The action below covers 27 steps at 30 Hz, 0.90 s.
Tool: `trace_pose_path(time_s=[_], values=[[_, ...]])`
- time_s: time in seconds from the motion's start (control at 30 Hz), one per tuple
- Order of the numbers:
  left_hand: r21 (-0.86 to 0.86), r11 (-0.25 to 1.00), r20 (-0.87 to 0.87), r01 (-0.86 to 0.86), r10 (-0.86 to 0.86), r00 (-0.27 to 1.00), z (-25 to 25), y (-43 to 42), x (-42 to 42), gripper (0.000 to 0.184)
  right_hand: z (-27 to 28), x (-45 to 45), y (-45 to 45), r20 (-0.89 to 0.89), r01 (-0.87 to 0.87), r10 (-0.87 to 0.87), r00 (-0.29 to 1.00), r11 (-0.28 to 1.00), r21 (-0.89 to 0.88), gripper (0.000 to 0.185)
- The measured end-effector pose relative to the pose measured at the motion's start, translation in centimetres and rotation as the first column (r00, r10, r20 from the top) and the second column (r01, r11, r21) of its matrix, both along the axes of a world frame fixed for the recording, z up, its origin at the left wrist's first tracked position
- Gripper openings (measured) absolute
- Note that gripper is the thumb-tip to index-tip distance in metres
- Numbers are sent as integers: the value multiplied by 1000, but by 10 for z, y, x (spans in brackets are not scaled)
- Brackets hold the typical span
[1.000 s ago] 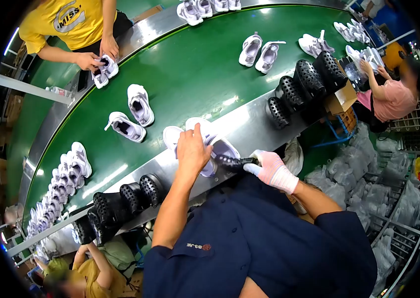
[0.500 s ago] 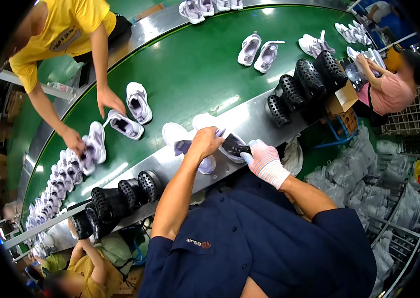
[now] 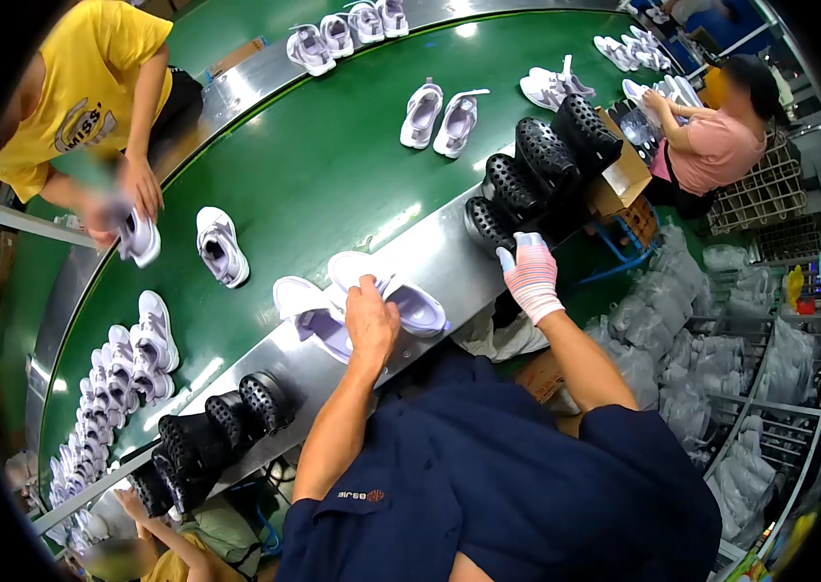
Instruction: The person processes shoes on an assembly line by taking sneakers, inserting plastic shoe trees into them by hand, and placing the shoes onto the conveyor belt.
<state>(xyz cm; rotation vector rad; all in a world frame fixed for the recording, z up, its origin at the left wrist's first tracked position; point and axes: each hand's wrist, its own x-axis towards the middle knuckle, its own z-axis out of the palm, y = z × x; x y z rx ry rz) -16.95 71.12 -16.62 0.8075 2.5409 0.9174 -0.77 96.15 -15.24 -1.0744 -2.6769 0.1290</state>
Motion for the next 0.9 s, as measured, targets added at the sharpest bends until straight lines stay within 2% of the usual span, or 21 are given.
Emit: trace_pose_path(time_s=[0.1,0.2,0.3,0.33,0.4,0.43,0.57,0.6,0.67,0.73,0.83,0.9], values=[[54,995,68,-84,80,994,-8,-1,-2,55,19,-2,-6,2,-23,23,1000,999,38,67],[49,989,118,-142,136,984,-19,-2,-4,45,40,-11,16,-76,151,-141,987,978,145,70],[254,946,156,-201,165,974,-41,-2,-6,25,50,-31,42,140,223,-247,959,960,171,67],[205,944,313,-257,186,931,-32,0,-9,28,53,-36,44,233,231,-263,936,961,155,66],[222,936,377,-272,175,910,-14,-3,-14,28,45,-36,51,257,199,-243,936,963,183,60],[172,953,371,-248,170,913,-11,-4,-19,28,44,-36,52,270,200,-245,931,962,184,59],[205,932,518,-297,154,841,-52,-8,-27,33,43,-33,53,271,200,-242,932,964,174,56],[200,933,519,-300,158,840,-49,-7,-28,33,42,-33,53,265,209,-248,932,964,167,57],[69,948,497,-311,238,834,-45,-1,-28,34,41,-34,53,251,206,-243,937,965,164,57],[119,933,505,-339,237,830,-42,3,-26,34,42,-33,52,235,207,-242,941,965,163,58],[48,952,424,-303,255,869,-34,10,-27,34,54,-33,49,232,204,-238,943,966,161,59],[7,951,491,-309,265,830,-30,13,-25,42,70,-26,44,36,204,-206,978,978,52,58]])
